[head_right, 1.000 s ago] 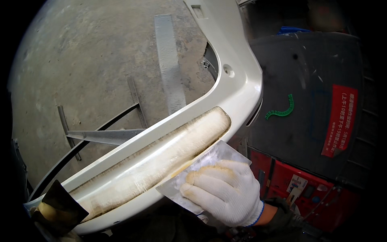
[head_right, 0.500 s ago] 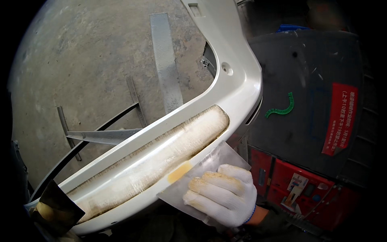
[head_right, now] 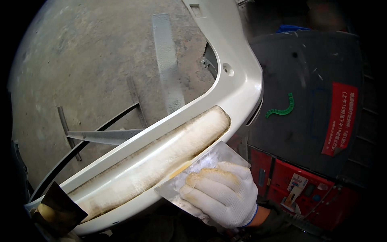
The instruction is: The person mixes a yellow paste with a white liquid on a metal mixing board using a scraper. They then apply the mixed filler to a white car bumper mounted on a stand, smoothing it with the scraper and a yellow sponge.
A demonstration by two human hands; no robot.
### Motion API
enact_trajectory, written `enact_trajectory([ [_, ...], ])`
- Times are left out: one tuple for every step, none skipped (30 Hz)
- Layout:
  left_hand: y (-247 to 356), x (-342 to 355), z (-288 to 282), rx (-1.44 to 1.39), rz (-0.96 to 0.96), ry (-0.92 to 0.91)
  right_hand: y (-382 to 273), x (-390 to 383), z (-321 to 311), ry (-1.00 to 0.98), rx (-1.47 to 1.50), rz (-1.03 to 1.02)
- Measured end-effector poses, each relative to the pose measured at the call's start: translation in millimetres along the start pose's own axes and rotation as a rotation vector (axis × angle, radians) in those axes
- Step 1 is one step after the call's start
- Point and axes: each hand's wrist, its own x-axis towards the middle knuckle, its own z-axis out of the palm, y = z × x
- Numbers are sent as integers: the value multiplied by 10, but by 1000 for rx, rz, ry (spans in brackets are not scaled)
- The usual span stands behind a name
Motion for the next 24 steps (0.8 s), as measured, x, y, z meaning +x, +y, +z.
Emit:
enact_trajectory([
  [5, -2, 2, -1, 1, 3, 21, 11, 11, 3, 6, -13],
  [8, -3, 3, -2, 2, 5, 37, 18, 23, 6, 13, -26],
  [11, -4, 5, -3, 2, 7, 48, 22, 37, 8, 16, -34],
  [13, -2, 6, -5, 2, 9, 59, 26, 47, 9, 18, -42],
  [16, 0, 7, -7, 1, 10, 66, 30, 51, 11, 21, -49],
  [18, 3, 9, -9, 1, 11, 68, 36, 53, 12, 19, -49],
  [19, 3, 8, -12, 0, 12, 63, 45, 57, 12, 18, -50],
  [21, 2, 8, -14, -1, 13, 59, 49, 56, 13, 16, -50],
  [24, 1, 10, -16, -2, 13, 59, 44, 47, -10, 24, -54],
  [22, 12, 7, -20, -2, 10, 56, 30, 23, -31, 29, -56],
  [21, 22, 5, -25, -2, 8, 49, 14, -3, -53, 35, -58],
  [21, 30, 3, -29, -3, 6, 27, -8, -41, -68, 26, -40],
  [20, 27, 7, -32, -2, 7, 0, -39, -77, -82, 20, -24],
  [19, 22, 10, -34, -1, 9, -18, -59, -97, -96, 13, -10],
  [19, 16, 13, -37, 0, 11, -24, -65, -99, -75, 11, -5],
  [15, 19, 15, -40, 2, 11, -31, -79, -100, -53, 8, 2],
  [12, 19, 17, -42, 3, 12, -33, -87, -100, -30, 5, 8],
  [9, 17, 19, -44, 4, 14, -32, -82, -89, -20, -1, 4],
  [8, 22, 18, -46, 4, 13, -32, -59, -63, -9, -7, 3],
  [7, 25, 16, -48, 4, 13, -24, -41, -43, 1, -13, 1],
  [7, 27, 15, -50, 4, 13, -5, -26, -33, -6, -8, -14],
  [10, 30, 14, -50, 4, 13, 18, -16, -23, -12, -2, -29],
  [13, 33, 13, -50, 4, 12, 34, -17, -12, -19, 4, -43],
  [17, 39, 11, -50, 3, 11, 36, -50, 10, -28, 3, -48],
])
